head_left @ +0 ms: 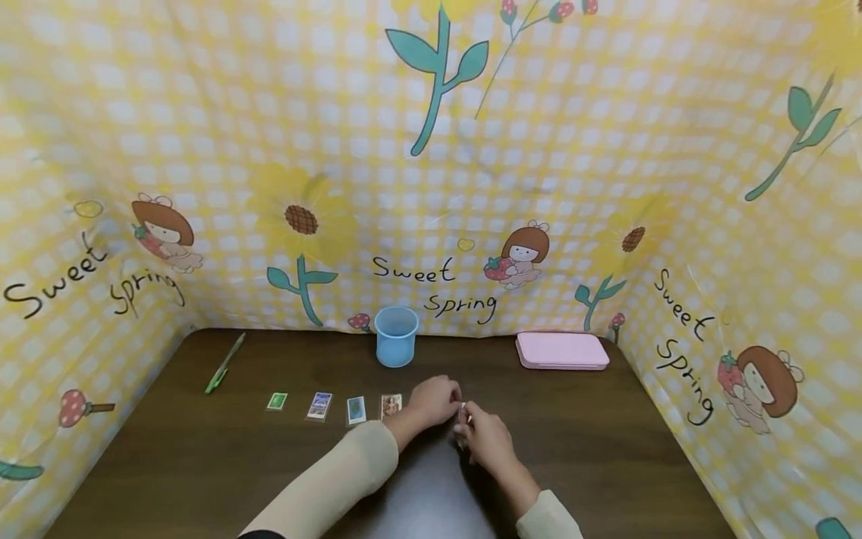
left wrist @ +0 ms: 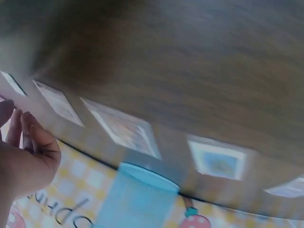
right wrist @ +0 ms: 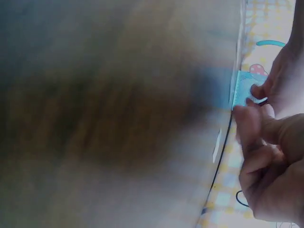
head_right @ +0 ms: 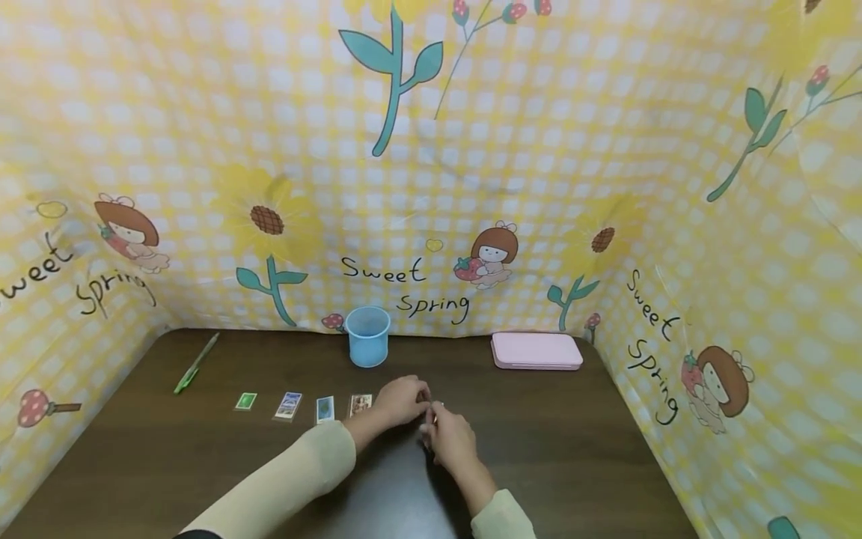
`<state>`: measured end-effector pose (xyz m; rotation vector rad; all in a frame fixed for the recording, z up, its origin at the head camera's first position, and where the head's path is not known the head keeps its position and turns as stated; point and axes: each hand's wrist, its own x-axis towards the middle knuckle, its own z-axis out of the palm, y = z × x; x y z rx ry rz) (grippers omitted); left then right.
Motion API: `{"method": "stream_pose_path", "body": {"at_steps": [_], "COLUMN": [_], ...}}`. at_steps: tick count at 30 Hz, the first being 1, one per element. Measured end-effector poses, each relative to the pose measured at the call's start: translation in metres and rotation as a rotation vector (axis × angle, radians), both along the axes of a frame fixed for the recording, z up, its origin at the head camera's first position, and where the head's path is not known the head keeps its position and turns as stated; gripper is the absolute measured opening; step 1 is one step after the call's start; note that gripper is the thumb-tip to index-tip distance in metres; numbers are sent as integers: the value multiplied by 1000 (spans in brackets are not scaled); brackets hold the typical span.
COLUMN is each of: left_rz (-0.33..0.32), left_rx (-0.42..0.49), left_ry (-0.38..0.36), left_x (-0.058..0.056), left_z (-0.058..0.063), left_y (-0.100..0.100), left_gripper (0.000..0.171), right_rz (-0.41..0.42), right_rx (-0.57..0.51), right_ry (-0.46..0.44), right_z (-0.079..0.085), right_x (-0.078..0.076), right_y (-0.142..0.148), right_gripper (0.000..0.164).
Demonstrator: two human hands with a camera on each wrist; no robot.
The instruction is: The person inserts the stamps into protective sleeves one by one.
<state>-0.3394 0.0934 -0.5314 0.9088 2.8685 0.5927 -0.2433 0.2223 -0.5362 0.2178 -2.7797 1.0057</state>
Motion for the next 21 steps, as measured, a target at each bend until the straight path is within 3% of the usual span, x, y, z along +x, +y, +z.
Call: {"method": "stream_pose_path", "body": {"at_steps": [3, 8, 10, 15, 18, 21], "left_rz": [20, 61, 70, 71, 62, 59], "left_rx": [-40, -89, -98, -91, -78, -54], "left_ry": [-13, 6, -1, -86, -142, -184], "left_x": [7, 9, 6, 2, 1, -3], "left_z": [-5, -7, -5, -4, -5, -5], "left_y": [6, 12, 15, 19, 21, 24], "left_gripper": [16, 24, 24, 23, 24, 27], "right_rz": [25, 51, 4, -206, -257, -259], "right_rx": [-123, -18, -21, -187, -289, -377], "right_ry": [-56, -43, -48, -66, -77, -81], "right_z": [-3, -5, -5, -7, -7, -4], "right_x": [-3, -8, -9, -11, -13, -16], "right_y": [1, 11, 14, 19, 23, 25], "right_gripper": [13, 21, 23, 14, 13, 23]}}
